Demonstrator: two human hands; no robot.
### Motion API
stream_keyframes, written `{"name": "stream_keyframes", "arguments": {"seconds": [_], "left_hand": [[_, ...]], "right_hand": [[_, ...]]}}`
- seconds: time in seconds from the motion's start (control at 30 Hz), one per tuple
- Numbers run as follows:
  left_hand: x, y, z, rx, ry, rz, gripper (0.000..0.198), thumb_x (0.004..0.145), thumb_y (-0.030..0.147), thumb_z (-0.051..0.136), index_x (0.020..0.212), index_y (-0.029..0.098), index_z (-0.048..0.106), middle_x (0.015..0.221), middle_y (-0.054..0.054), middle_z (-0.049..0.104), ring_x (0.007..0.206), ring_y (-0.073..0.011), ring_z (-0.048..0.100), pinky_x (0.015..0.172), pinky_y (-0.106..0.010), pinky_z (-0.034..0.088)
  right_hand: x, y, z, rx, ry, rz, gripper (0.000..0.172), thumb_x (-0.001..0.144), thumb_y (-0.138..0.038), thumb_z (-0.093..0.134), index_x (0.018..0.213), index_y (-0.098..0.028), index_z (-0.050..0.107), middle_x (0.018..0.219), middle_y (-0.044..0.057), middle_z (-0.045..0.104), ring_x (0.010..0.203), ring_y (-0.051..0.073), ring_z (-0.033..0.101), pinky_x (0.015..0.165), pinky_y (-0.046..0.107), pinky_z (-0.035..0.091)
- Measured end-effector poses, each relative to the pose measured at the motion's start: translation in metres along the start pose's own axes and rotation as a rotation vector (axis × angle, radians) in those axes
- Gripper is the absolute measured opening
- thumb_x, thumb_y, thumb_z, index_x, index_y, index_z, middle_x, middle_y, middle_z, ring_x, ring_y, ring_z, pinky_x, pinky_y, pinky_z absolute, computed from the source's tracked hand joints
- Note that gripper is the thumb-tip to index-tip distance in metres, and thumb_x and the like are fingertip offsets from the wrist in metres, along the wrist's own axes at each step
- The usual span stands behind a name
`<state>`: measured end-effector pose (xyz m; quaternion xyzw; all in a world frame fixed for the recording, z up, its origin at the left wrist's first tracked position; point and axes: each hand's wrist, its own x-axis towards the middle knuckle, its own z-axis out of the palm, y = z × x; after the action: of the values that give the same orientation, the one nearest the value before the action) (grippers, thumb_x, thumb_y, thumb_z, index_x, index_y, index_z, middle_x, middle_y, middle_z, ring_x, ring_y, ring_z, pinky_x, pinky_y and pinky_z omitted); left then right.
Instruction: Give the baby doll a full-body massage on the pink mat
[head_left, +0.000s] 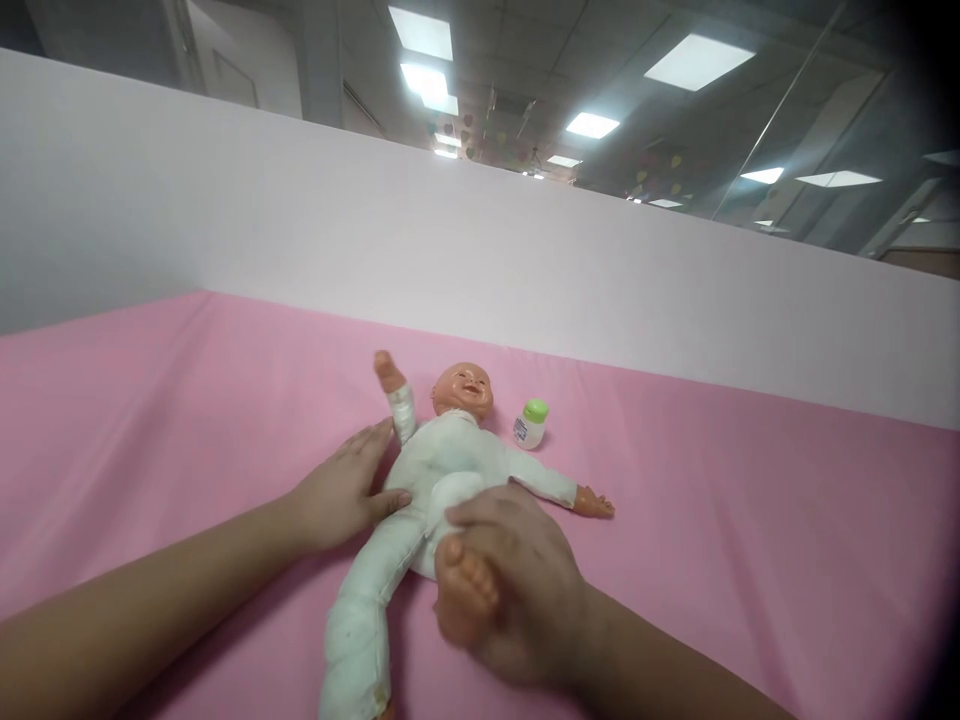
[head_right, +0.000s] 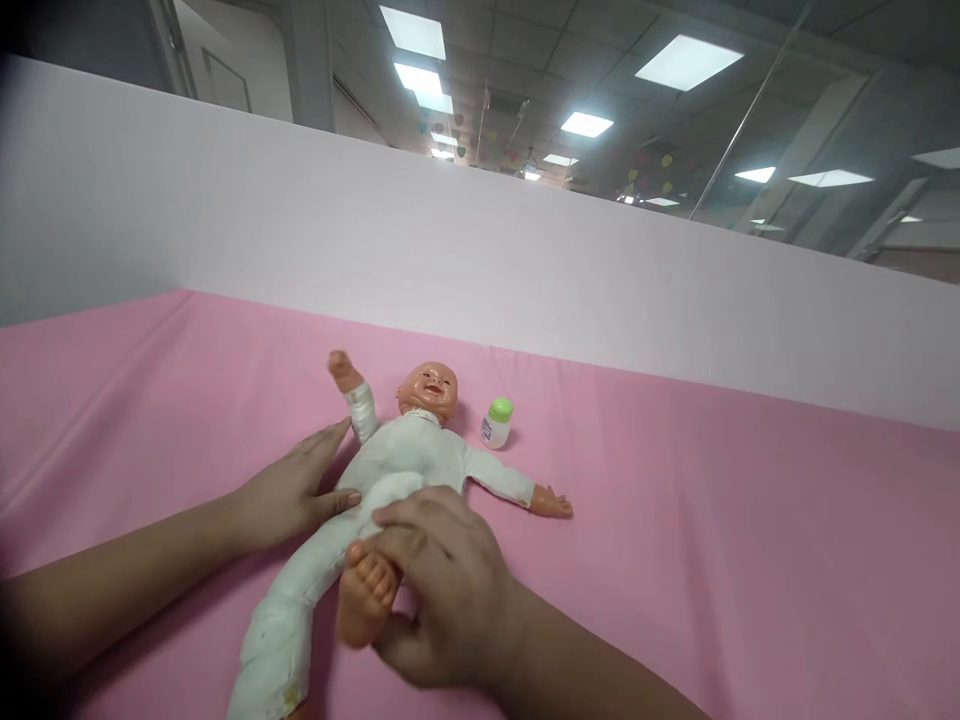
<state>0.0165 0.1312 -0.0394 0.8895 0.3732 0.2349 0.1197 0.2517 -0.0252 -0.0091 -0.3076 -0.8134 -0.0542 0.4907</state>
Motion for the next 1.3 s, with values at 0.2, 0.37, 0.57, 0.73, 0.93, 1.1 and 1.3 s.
{"name": "stream_keyframes", "arguments": {"seconds": [0.2,0.37,0.57,0.73,0.93,1.1,1.3], "left_hand": [[0.006,0.008,-0.017,-0.084,-0.131,-0.147,0.076,0.081,0.067,0.066,0.139,0.019,0.053,0.137,-0.015,0.06,0.125,-0.0438,0.056,0.1,-0.054,0.047],[0.006,-0.005,-0.006,-0.08,-0.081,-0.128,0.078,0.079,0.066,0.07,0.14,0.02,0.052,0.138,-0.017,0.059,0.125,-0.047,0.054,0.101,-0.059,0.044],[0.006,-0.017,0.003,-0.049,0.032,0.051,0.107,0.078,0.063,0.074,0.161,0.02,0.022,0.165,-0.021,0.027,0.152,-0.048,0.022,0.118,-0.065,0.029],[0.004,0.002,-0.004,0.1,-0.019,0.312,0.069,0.092,0.037,0.063,0.154,0.024,0.035,0.17,-0.01,0.022,0.157,-0.0365,0.01,0.126,-0.057,0.021],[0.002,0.016,-0.001,0.19,-0.113,0.397,0.058,0.094,0.02,0.052,0.15,0.025,0.041,0.17,-0.006,0.02,0.158,-0.0291,0.015,0.127,-0.055,0.019],[0.005,0.017,-0.003,0.147,-0.151,0.415,0.065,0.09,0.015,0.054,0.152,0.029,0.041,0.168,-0.002,0.029,0.157,-0.03,0.017,0.126,-0.056,0.023],[0.006,0.018,-0.008,0.075,-0.061,0.401,0.05,0.086,0.018,0.06,0.135,0.025,0.058,0.161,-0.008,0.041,0.152,-0.0316,0.03,0.127,-0.054,0.023]], "right_hand": [[-0.01,-0.017,0.012,0.076,-0.374,-0.194,0.004,0.096,-0.023,0.061,0.097,-0.022,0.057,0.093,-0.002,0.07,0.082,0.01,0.065,0.083,0.023,0.052],[-0.023,-0.011,0.028,0.04,-0.609,-0.247,0.018,0.101,-0.028,0.058,0.084,-0.022,0.056,0.08,-0.006,0.067,0.077,0.009,0.061,0.083,0.023,0.049],[-0.012,-0.017,0.02,0.031,-0.497,-0.28,0.016,0.104,-0.027,0.052,0.095,-0.02,0.063,0.096,-0.004,0.072,0.085,0.007,0.065,0.089,0.021,0.053],[-0.002,-0.025,0.005,-0.211,-0.11,-0.283,0.008,0.098,-0.019,0.06,0.103,-0.018,0.067,0.117,0.004,0.074,0.11,0.014,0.067,0.112,0.032,0.051],[-0.004,0.018,0.007,-0.279,0.081,-0.074,0.037,0.088,-0.01,0.064,0.124,-0.019,0.062,0.135,0.011,0.066,0.136,0.028,0.053,0.114,0.053,0.048],[0.0,0.05,0.011,-0.209,0.028,0.242,0.048,0.081,-0.009,0.065,0.127,-0.022,0.06,0.131,0.009,0.067,0.128,0.028,0.058,0.111,0.055,0.047],[0.0,0.039,0.009,-0.176,0.049,0.142,0.038,0.084,-0.012,0.063,0.12,-0.023,0.061,0.127,0.01,0.068,0.119,0.027,0.062,0.107,0.053,0.049]]}}
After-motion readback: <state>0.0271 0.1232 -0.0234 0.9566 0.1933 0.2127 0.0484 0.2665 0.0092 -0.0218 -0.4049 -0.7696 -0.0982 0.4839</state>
